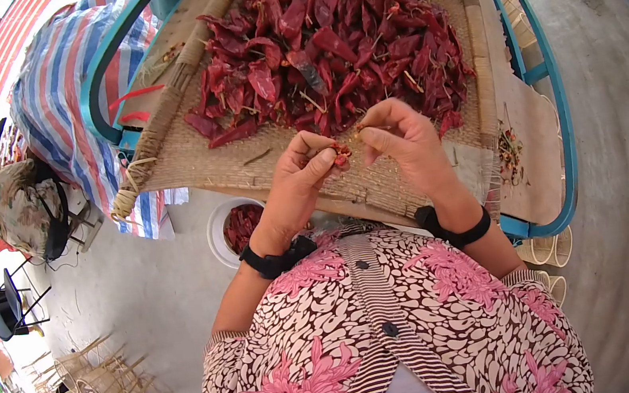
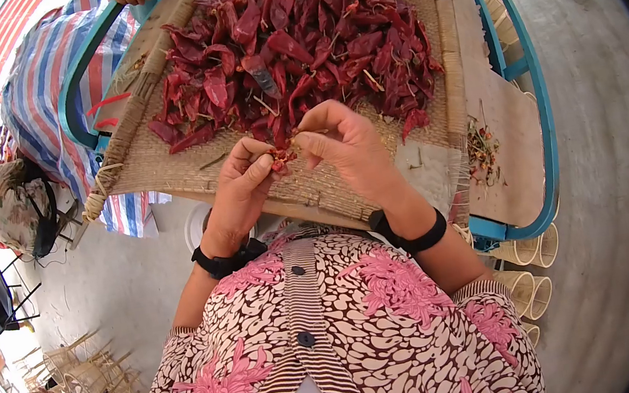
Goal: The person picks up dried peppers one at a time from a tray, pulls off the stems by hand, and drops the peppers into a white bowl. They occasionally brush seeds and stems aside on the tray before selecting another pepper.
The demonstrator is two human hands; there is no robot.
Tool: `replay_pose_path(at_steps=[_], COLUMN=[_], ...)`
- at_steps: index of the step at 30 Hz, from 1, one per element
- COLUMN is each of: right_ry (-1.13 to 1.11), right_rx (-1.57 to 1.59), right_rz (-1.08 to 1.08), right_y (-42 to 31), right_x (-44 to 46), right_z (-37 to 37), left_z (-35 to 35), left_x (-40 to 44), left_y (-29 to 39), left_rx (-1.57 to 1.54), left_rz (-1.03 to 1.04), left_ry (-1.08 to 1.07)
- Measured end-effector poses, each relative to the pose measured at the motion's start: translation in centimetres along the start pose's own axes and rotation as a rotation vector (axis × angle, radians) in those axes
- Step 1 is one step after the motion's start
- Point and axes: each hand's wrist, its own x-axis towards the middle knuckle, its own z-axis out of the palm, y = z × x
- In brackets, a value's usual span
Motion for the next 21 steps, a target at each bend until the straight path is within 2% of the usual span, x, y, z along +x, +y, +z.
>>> replay_pose_path(at_steps=[5,7,9,11,14,17,18,21], right_ry=[0.227,0.294,0.307,0.262,0.295,0.341,0.332,0.314], right_rx=[-0.933,-1.374,-1.489,-1.261,-1.141,-1.194,-1.316,-1.393], right_rz=[-0.236,-0.425,-0.352,-0.016,0.136,-0.03,-0.195,-0.438], right_y=[1.4,2.6,2.8,1.5,0.1,1.2,1.3,2.5], right_x=[0.7,0.9,1.2,1.5,2.4,3.5,3.9,6.2], right_z=[-2.6,-3.8,-4.3,-3.6,-2.3,-2.5,-2.6,-3.7], left_z=[0.3,1.0,0.2,-1.5,-5.5,-9.5,-10.6,-13.7], left_x=[-0.9,-2.0,-3.6,-5.7,-9.0,-12.4,-13.2,-14.7], left_y=[0.9,2.5,3.6,4.6,5.0,4.7,4.4,3.0], left_rx=[0.214,0.297,0.317,0.336,0.441,0.734,0.796,0.944], left_rz=[0.048,0.042,0.043,0.031,0.053,-0.08,-0.109,-0.208], left_ry=[0.079,0.134,0.166,0.208,0.384,0.511,0.538,0.663])
